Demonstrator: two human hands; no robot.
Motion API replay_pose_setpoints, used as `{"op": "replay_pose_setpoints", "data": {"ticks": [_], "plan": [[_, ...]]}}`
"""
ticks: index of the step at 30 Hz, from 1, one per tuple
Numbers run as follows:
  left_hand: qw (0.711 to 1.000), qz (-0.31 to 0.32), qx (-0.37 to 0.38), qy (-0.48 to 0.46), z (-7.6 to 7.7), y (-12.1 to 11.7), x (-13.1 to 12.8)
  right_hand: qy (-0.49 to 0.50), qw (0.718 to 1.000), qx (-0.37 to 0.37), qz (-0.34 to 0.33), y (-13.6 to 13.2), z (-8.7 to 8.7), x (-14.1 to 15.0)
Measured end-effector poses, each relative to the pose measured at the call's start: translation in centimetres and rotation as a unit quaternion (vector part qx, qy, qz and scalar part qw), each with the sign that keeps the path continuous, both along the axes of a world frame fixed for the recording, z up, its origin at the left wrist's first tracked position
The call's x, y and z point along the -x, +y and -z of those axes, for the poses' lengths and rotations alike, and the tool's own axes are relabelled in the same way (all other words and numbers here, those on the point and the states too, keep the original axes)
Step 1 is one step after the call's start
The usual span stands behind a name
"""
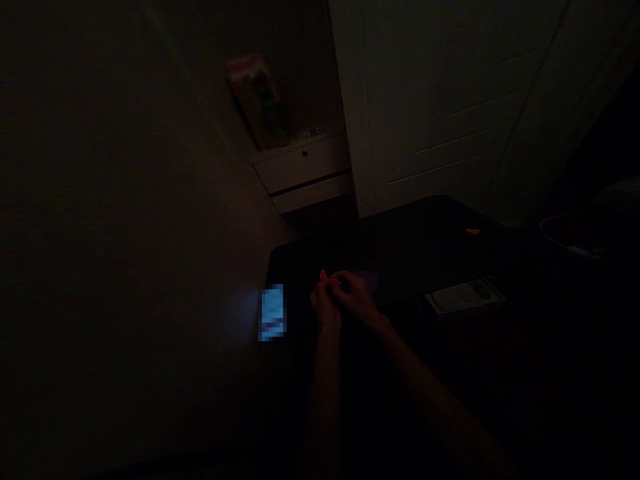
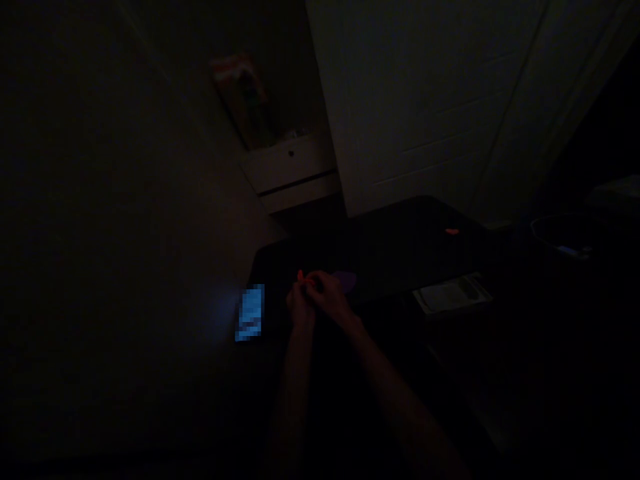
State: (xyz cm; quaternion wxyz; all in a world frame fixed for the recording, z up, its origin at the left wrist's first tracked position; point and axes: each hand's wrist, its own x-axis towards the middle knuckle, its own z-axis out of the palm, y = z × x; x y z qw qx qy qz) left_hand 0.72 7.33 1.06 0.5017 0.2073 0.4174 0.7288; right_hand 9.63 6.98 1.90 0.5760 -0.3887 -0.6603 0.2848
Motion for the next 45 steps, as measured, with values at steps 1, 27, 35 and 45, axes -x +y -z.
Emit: {"op": "replay_pose_setpoints", "data": {"ticks": [1, 27, 35, 45], "plan": [[1.000, -0.007, 0.002, -0.003, 0.0, 0.0, 0.0, 0.000, 1.000, 0.002, 0.001, 0.0, -0.1, 0.0], [0.981, 0.061, -0.035, 0.182, 0.9, 0.1, 0.4, -0.139, 0.990, 0.017, -0.015, 1.5, -1.1, -4.2], [0.964, 0.056, -0.022, 0.258, 0.7, -0.1, 0.6, -0.194, 0.980, 0.031, 0.026, 1.0, -1.5, -3.4], [0.969, -0.010, -0.012, 0.246, 0.8, -0.4, 0.2, -0.205, 0.977, 0.065, 0.001, 1.0, -1.4, -2.5]]}}
